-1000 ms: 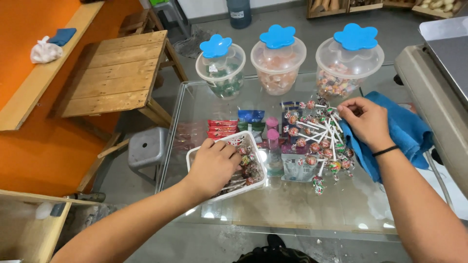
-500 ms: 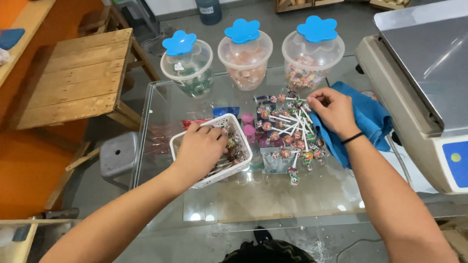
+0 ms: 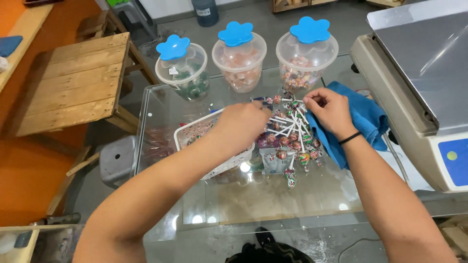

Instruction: The person pours wrapped lollipops from a white plastic basket onto a glass table and then arranges them by hand. The person also wipes the table surface with a blue cloth and continues to sort the lollipops into the basket.

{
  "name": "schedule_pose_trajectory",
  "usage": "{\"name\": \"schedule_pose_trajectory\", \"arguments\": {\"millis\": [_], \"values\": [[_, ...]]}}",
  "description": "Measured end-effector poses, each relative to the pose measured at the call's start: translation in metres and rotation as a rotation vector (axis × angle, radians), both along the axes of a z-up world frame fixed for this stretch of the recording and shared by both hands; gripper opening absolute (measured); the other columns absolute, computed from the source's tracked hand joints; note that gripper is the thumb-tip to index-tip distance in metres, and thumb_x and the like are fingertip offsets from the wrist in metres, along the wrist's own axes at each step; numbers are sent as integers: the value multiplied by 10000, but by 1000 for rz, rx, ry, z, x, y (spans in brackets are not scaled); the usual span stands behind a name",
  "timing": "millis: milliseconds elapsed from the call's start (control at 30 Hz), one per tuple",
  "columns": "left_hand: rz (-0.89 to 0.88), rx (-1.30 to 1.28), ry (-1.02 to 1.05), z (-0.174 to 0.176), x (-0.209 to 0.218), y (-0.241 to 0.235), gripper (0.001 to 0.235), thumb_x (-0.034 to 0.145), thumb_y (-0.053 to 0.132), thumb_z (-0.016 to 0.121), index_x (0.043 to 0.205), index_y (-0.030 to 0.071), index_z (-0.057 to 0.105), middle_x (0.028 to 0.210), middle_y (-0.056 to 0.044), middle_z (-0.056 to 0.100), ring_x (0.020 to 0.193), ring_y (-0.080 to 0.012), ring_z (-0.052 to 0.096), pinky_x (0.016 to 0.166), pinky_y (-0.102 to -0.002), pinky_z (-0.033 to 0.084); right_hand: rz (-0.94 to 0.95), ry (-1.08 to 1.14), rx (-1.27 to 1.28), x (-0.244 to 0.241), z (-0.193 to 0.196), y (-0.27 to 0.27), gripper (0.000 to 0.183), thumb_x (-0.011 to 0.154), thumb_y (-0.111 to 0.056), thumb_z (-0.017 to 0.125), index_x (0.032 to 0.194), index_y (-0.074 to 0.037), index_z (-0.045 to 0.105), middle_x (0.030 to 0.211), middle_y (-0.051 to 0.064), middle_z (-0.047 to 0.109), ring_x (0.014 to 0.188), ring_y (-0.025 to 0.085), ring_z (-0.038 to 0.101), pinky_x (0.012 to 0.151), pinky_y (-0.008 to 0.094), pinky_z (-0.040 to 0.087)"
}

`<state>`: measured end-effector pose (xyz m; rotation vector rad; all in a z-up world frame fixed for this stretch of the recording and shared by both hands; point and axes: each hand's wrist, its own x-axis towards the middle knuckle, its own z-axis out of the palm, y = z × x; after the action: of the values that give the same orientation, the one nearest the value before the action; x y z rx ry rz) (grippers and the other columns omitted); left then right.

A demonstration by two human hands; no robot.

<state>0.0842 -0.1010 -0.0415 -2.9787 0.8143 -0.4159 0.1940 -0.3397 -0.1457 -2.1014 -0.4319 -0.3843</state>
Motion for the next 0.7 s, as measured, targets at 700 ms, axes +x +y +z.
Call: {"name": "schedule_pose_trajectory", "arguments": {"millis": [700], "values": [[-141, -304, 389, 99, -37, 62, 224, 820, -37, 583, 1000, 33, 696, 1059, -223, 569, 958, -407, 616, 847, -476, 514, 29, 64, 39, 6, -7, -3, 86, 885, -229, 726, 920, -154, 704, 736, 5, 681, 691, 141, 635, 633, 279, 502]]}}
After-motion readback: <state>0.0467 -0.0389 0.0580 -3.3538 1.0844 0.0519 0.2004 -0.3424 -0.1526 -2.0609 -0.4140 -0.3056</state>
